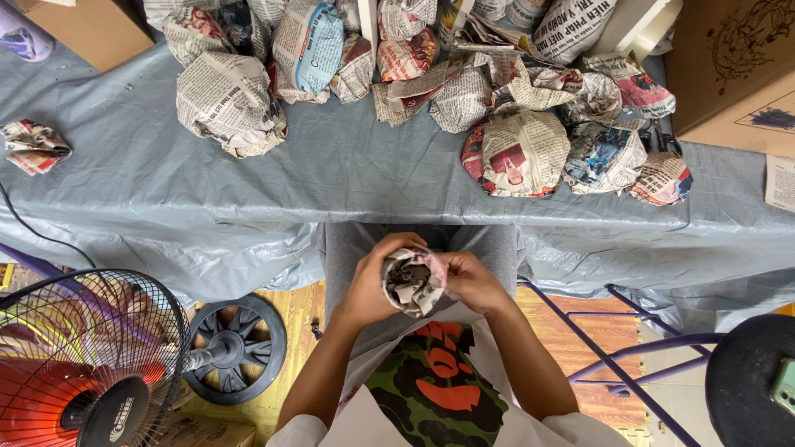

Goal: The person wraps glass cups in sheets of newspaper, folding and pressing the paper around each cup by hand, and places the wrapped cups into a cubby shelf. They repeat the wrapping for several cups, occasionally setting a cup into a plastic container on the table.

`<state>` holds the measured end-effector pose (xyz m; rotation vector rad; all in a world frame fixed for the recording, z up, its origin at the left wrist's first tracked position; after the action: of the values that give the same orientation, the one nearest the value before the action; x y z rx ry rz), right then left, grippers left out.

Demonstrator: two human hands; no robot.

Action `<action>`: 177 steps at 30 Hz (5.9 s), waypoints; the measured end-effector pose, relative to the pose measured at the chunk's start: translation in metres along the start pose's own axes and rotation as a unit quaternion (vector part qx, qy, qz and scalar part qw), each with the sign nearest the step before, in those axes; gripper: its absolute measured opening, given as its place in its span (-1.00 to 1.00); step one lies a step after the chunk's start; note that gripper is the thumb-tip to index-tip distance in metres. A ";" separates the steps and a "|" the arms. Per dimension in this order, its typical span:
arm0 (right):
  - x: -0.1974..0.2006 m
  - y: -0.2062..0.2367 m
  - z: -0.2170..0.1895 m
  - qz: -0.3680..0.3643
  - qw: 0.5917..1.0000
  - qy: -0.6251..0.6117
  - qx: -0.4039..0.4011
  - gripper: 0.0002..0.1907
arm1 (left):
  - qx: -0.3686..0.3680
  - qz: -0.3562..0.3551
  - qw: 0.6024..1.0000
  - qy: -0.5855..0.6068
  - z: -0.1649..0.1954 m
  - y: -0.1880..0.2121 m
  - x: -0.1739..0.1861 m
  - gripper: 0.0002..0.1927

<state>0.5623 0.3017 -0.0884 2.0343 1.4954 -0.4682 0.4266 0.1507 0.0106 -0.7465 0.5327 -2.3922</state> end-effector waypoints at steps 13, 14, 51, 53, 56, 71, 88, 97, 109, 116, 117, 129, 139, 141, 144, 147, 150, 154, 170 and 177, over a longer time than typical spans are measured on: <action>-0.065 0.027 -0.077 0.166 0.952 -0.039 0.254 -0.67 | 0.037 0.141 0.988 0.058 -0.012 -0.052 -0.019 -0.07; -0.072 0.032 -0.081 0.173 0.946 -0.025 0.275 -0.66 | 0.044 0.161 0.982 0.091 -0.012 -0.059 -0.021 -0.08; 0.000 -0.009 -0.316 0.214 0.623 0.630 0.411 -0.19 | 0.363 -0.200 0.714 0.564 -0.011 -0.284 -0.156 -0.22; 0.008 -0.011 -0.326 0.202 0.630 0.626 0.412 -0.19 | 0.399 -0.205 0.710 0.543 -0.022 -0.289 -0.168 -0.24; 0.022 -0.017 -0.348 0.214 0.637 0.614 0.415 -0.22 | 0.378 -0.224 0.744 0.504 -0.035 -0.300 -0.180 -0.22; 0.035 -0.098 -0.369 0.257 0.655 0.637 0.315 -0.17 | -0.030 -0.125 0.937 -0.326 -0.107 -0.310 -0.112 -0.45; 0.073 -0.196 -0.372 0.287 0.701 0.652 0.032 -0.06 | -0.042 0.050 0.987 -0.147 -0.123 -0.309 -0.055 -0.86; 0.084 -0.197 -0.369 0.239 0.678 0.692 0.069 -0.19 | -0.022 0.048 0.993 -0.102 -0.129 -0.305 -0.060 -0.86; 0.098 -0.205 -0.367 0.193 0.518 0.821 0.142 -0.13 | -0.008 0.002 0.993 -0.115 -0.138 -0.302 -0.068 -0.81; 0.097 -0.175 -0.365 0.203 0.667 0.659 0.283 -0.30 | -0.037 0.065 0.997 0.006 -0.142 -0.302 -0.062 -0.81; 0.096 -0.167 -0.366 0.203 0.705 0.614 0.290 -0.37 | 0.009 0.076 0.995 0.064 -0.147 -0.303 -0.060 -0.80; 0.035 -0.115 -0.317 0.167 0.867 0.373 0.286 -0.32 | 0.073 0.172 0.939 0.288 -0.128 -0.304 -0.047 -0.73; -0.009 -0.127 -0.319 0.052 0.864 0.408 0.292 -0.69 | 0.145 0.111 0.945 0.270 -0.103 -0.236 0.002 -0.41; -0.017 -0.140 -0.314 0.048 0.888 0.379 0.255 -0.74 | 0.158 0.133 0.938 0.277 -0.113 -0.220 0.018 -0.52; -0.029 -0.161 -0.294 -0.014 0.930 0.281 0.238 -0.80 | 0.178 0.193 0.922 0.283 -0.128 -0.184 0.043 -0.66; -0.035 -0.172 -0.259 -0.027 0.972 0.152 0.177 -0.88 | 0.194 0.230 0.917 0.264 -0.138 -0.140 0.069 -0.75; -0.049 -0.173 -0.223 -0.084 0.988 0.027 0.123 -0.72 | 0.208 0.219 0.922 0.241 -0.142 -0.101 0.091 -0.77; -0.064 -0.166 -0.193 -0.040 0.996 0.036 0.072 -0.64 | 0.217 0.228 0.915 0.251 -0.144 -0.070 0.101 -0.78; -0.038 -0.157 -0.086 0.059 0.956 -0.140 0.252 -0.77 | 0.235 0.346 0.734 0.535 -0.129 -0.069 0.050 -0.61; -0.031 -0.167 -0.065 0.025 0.971 -0.133 0.196 -0.44 | 0.231 0.270 0.768 0.533 -0.136 -0.056 0.050 -0.71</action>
<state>0.3911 0.3548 -0.0585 2.1850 1.2597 -1.0413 0.2867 0.1887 -0.0446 0.9588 0.4362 -2.0169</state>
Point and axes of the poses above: each hand's wrist, its own y-axis away from the middle knuckle, its own x-axis out of the back of the hand, z = x × y, the point moved 3 cm from there along -y, towards the middle knuckle, and after that the axes turned 14 degrees about -y, right-handed, at the moved point
